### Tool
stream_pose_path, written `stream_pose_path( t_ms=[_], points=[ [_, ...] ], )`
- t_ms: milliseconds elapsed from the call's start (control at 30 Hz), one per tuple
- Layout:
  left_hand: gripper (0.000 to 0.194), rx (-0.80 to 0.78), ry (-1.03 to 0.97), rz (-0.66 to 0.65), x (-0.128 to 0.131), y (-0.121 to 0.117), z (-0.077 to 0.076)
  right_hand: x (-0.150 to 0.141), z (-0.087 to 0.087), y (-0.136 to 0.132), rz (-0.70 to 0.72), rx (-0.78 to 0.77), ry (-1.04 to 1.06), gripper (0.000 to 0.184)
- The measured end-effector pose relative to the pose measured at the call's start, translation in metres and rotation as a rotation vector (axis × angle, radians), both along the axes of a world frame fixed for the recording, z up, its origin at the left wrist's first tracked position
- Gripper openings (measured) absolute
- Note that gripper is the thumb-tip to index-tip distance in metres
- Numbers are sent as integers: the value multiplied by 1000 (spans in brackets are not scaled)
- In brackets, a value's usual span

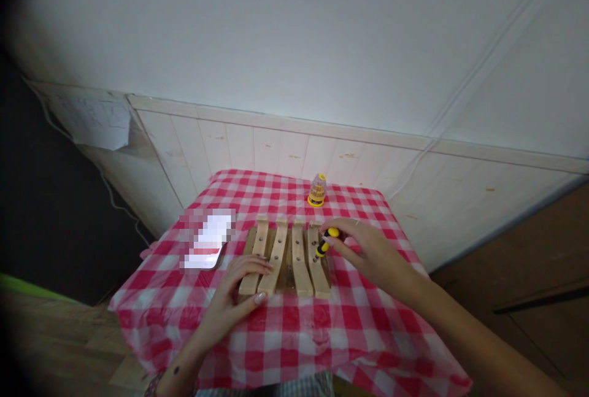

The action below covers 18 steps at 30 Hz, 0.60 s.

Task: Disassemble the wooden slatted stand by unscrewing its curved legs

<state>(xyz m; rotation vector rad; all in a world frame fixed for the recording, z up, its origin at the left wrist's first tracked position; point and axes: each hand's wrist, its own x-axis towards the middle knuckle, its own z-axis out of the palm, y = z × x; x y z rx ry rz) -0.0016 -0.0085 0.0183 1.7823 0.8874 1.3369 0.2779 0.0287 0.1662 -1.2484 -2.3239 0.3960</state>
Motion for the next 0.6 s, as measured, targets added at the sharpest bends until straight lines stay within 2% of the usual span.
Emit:
stream_pose_path(
  t_ms=[133, 267, 367, 467, 600],
  points=[
    [21, -15, 1, -2, 0, 0, 0, 7, 1, 2, 14, 23, -18, 29],
    [21, -15, 4, -6, -1, 0, 0, 4, 1, -1, 40, 26, -18, 28],
    [22, -12, 5, -1, -1, 0, 0, -4, -1, -2, -22, 79, -8, 22],
    [23, -14, 9, 4, 0, 0, 0, -11, -4, -1, -98, 134, -12, 25],
    [23, -8, 7, 3, 0, 0, 0, -14, -7, 2, -71, 168, -11, 21]
  ],
)
